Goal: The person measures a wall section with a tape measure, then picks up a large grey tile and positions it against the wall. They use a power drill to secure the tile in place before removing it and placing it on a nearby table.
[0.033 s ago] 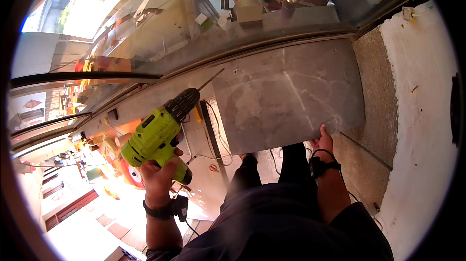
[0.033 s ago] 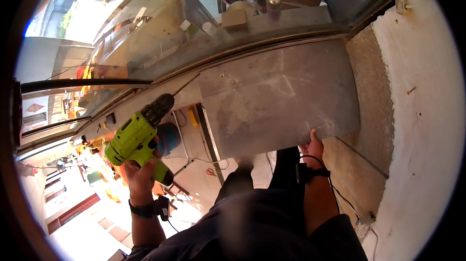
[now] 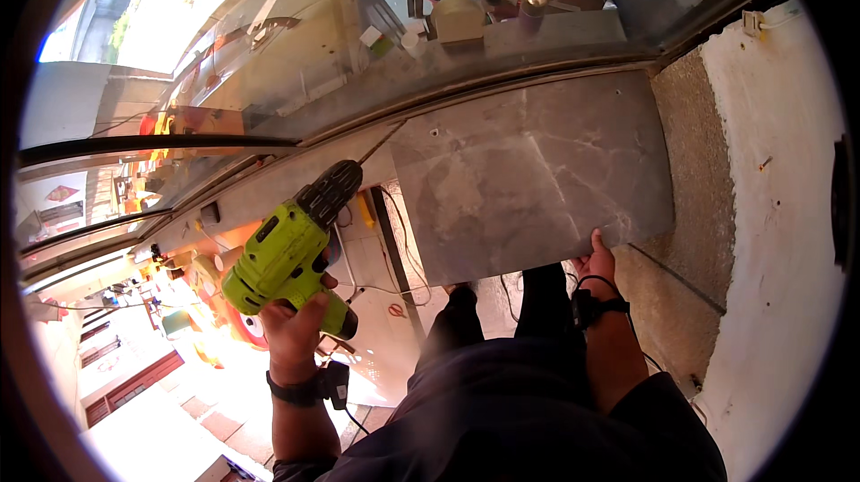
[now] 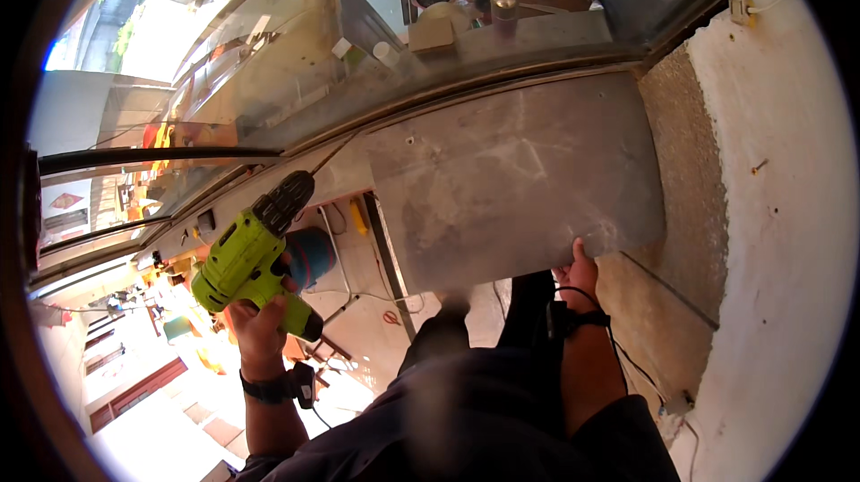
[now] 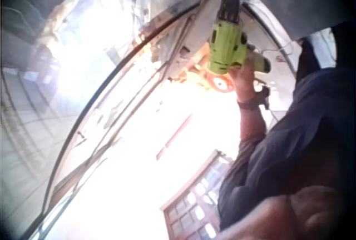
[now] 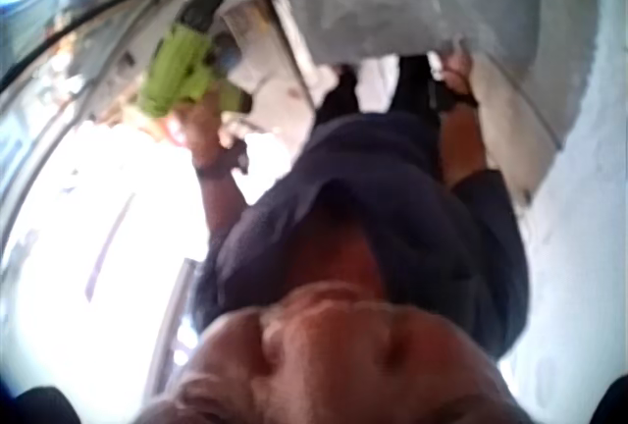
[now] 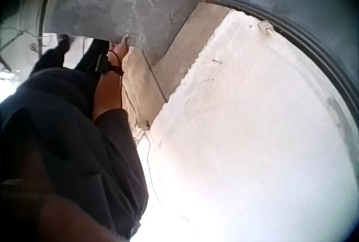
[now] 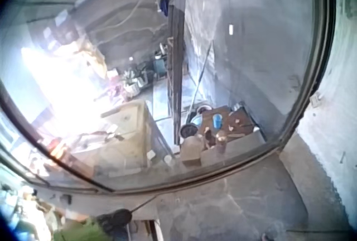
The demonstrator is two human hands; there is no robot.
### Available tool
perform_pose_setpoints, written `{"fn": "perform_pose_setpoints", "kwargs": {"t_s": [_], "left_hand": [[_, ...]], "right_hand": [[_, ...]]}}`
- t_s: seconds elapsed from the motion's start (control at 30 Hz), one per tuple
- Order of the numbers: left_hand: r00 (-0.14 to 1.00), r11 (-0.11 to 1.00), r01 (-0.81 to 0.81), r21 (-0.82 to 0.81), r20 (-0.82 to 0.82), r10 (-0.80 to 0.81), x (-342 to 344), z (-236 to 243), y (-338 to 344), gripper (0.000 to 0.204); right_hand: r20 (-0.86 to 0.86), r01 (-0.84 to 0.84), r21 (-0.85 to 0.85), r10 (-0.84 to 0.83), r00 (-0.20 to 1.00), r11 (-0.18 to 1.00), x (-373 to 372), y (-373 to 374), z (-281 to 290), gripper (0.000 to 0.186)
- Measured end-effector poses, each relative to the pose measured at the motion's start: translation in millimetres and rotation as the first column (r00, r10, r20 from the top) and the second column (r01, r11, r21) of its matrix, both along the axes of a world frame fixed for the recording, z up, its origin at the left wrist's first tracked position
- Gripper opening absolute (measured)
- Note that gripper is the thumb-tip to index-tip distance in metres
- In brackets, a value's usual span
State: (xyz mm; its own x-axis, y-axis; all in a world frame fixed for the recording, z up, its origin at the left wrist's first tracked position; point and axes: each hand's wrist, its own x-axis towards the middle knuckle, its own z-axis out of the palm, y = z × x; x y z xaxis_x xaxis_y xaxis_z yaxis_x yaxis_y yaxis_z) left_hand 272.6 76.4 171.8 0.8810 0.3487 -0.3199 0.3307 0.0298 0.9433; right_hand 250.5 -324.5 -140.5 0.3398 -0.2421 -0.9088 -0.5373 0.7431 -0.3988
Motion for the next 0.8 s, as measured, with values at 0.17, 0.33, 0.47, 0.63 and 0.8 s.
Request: {"fn": "perform_pose_setpoints", "kwargs": {"t_s": [0.17, 0.33, 0.47, 0.63, 0.8], "left_hand": [[0.995, 0.994, 0.074, -0.082, -0.056, -0.079, 8.6, -2.7, -2.3, 0.053], [0.957, 0.984, 0.168, 0.053, -0.247, -0.15, 34.2, 1.2, -3.6, 0.044], [0.914, 0.944, 0.303, 0.13, -0.321, -0.249, 65.2, -12.9, -5.9, 0.037], [0.882, 0.848, 0.431, 0.307, -0.344, -0.324, 104.0, -44.9, -14.8, 0.027], [0.868, 0.83, 0.447, 0.333, -0.385, -0.314, 127.0, -71.1, -19.8, 0.026]], "right_hand": [[0.024, -0.026, 0.004, 0.026, 0.999, 1.0, -3.1, -2.9, -5.4, 0.041], [0.068, -0.01, 0.032, 0.007, 0.998, 0.999, -3.0, -1.0, -1.6, 0.044], [0.044, -0.004, 0.028, 0.003, 0.999, 1.0, -4.2, -1.0, -2.5, 0.044], [0.027, -0.004, 0.018, 0.004, 1.0, 1.0, -2.3, -1.2, 3.1, 0.043], [0.05, 0.011, 0.068, -0.014, 0.999, 0.998, -4.9, -1.9, -5.0, 0.042]]}}
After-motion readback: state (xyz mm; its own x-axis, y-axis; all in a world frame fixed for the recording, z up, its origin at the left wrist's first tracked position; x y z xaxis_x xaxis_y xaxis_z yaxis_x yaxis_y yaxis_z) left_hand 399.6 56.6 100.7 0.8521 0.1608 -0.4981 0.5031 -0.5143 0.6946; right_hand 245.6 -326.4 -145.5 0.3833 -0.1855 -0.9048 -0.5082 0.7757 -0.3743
